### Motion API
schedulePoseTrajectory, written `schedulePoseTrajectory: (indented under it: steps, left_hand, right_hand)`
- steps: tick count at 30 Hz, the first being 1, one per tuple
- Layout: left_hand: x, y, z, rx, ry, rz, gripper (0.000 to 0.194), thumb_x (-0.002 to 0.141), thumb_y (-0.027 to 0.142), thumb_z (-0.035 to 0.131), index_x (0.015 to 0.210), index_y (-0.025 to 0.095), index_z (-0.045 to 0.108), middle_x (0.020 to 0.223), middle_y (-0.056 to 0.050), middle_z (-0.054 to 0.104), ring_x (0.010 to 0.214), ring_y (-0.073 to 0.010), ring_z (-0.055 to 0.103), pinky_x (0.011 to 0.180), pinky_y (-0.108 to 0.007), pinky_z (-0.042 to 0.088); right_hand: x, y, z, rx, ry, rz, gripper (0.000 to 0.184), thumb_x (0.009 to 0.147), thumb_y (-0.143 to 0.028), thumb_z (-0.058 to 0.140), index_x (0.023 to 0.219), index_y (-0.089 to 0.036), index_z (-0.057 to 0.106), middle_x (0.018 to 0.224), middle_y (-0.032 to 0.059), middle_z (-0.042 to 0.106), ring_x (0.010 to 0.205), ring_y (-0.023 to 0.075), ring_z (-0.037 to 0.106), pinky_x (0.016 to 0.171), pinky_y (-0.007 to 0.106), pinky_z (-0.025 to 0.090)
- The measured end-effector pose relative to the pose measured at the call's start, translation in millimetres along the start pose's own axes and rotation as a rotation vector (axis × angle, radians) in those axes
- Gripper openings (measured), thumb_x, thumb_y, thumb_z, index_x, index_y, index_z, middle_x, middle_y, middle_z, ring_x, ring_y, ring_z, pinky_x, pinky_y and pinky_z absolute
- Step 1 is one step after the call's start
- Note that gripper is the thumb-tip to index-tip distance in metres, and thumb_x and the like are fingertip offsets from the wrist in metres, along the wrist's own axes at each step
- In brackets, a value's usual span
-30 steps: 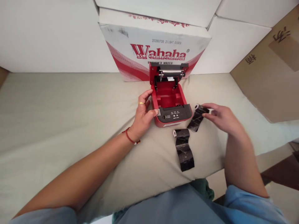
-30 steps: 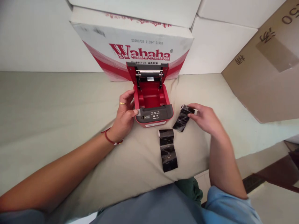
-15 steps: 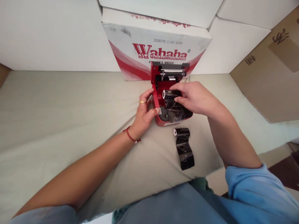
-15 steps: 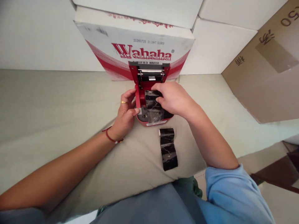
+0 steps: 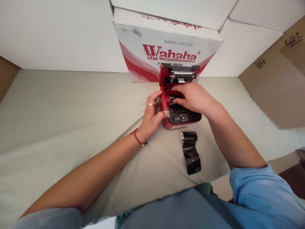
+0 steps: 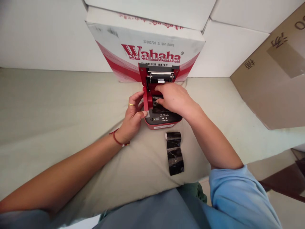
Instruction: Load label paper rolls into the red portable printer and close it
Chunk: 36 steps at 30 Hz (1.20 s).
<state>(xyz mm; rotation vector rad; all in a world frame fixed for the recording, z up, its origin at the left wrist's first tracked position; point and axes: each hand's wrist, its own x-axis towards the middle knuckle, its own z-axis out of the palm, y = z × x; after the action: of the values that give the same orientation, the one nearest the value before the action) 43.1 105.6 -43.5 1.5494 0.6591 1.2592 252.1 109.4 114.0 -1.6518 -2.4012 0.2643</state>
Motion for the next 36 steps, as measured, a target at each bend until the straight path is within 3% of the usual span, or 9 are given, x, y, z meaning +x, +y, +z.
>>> schedulePoseTrajectory:
  steps: [6,10,13,16,20,24,29,32,36]
  left_hand:
    - [-5.6,13.1,3.8,0.218,0.072,0.072,0.061,0.108,0.048,0.068,0.164,0.036,0.049,0.172,-0.013,0.05,0.164,-0.0333,0.051,0.132,-0.055,0.053]
    - [-11.9,35.1,1.7,0.479,0.14,0.312,0.051,0.115,0.049,0.054,0.162,0.031,0.052,0.165,-0.015,0.058,0.163,-0.0333,0.053,0.137,-0.063,0.046]
    - [-18.1,49.0,2.3,0.601,0.082,0.515,0.049,0.112,0.04,0.055,0.16,0.03,0.058,0.154,-0.013,0.07,0.158,-0.0341,0.059,0.137,-0.065,0.045]
    - [-23.4,54.5,5.6,0.698,-0.022,0.616,0.047,0.105,0.033,0.063,0.152,0.034,0.067,0.141,-0.007,0.08,0.145,-0.0323,0.07,0.133,-0.061,0.049]
    - [-25.6,53.7,10.1,0.743,-0.017,0.702,0.046,0.1,0.023,0.07,0.144,0.035,0.073,0.129,-0.003,0.087,0.13,-0.0262,0.076,0.13,-0.054,0.051]
    - [-26.7,52.4,10.2,0.771,-0.007,0.695,0.05,0.097,0.021,0.073,0.144,0.039,0.072,0.13,-0.001,0.087,0.13,-0.0265,0.077,0.131,-0.056,0.049]
    - [-29.0,51.3,8.3,0.797,-0.015,0.682,0.047,0.098,0.021,0.074,0.141,0.041,0.074,0.13,-0.002,0.086,0.133,-0.0272,0.077,0.132,-0.059,0.049]
    - [-28.4,50.1,9.1,0.75,-0.015,0.698,0.051,0.097,0.021,0.074,0.144,0.042,0.073,0.131,-0.001,0.085,0.135,-0.0267,0.075,0.134,-0.059,0.047]
    - [-28.5,46.8,8.3,0.744,0.012,0.729,0.056,0.094,0.021,0.076,0.145,0.044,0.073,0.133,-0.003,0.082,0.14,-0.0288,0.072,0.135,-0.062,0.047]
  right_hand:
    - [-68.1,-10.9,-7.4,0.197,0.073,-0.192,0.039,0.117,-0.043,0.059,0.14,-0.023,0.083,0.143,0.0104,0.086,0.136,0.0327,0.078,0.12,0.053,0.061]
    - [-117.7,-16.8,15.1,0.043,0.069,-0.17,0.06,0.119,-0.048,0.059,0.173,-0.023,0.057,0.177,0.0153,0.062,0.17,0.0354,0.052,0.138,0.066,0.046]
    - [-137.4,-19.2,30.4,-0.032,0.092,-0.158,0.069,0.119,-0.048,0.058,0.182,-0.027,0.041,0.185,0.0156,0.05,0.176,0.0329,0.044,0.143,0.07,0.035]
    - [-143.5,-23.0,30.9,-0.017,0.102,-0.174,0.069,0.119,-0.049,0.058,0.183,-0.028,0.039,0.184,0.0155,0.051,0.176,0.0322,0.044,0.146,0.071,0.03]
    - [-130.9,-16.4,14.4,0.187,0.19,-0.153,0.057,0.119,-0.051,0.058,0.173,-0.034,0.055,0.178,0.0101,0.061,0.169,0.03,0.055,0.144,0.062,0.04]
    - [-80.0,28.6,8.1,0.355,0.556,0.091,0.054,0.119,-0.065,0.05,0.162,-0.037,0.065,0.169,0.0075,0.069,0.161,0.0303,0.063,0.138,0.059,0.049]
    - [1.0,81.9,22.6,0.525,0.576,0.165,0.074,0.112,-0.089,0.03,0.16,-0.043,0.063,0.165,0.0055,0.071,0.155,0.0308,0.067,0.13,0.057,0.058]
    - [16.6,72.4,25.7,0.547,0.52,0.129,0.084,0.112,-0.09,0.02,0.159,-0.038,0.066,0.157,0.008,0.075,0.147,0.0319,0.072,0.122,0.054,0.063]
    - [-12.2,38.6,20.3,0.435,0.527,0.116,0.084,0.118,-0.079,0.013,0.158,-0.033,0.07,0.149,0.0094,0.079,0.142,0.0311,0.076,0.12,0.056,0.063]
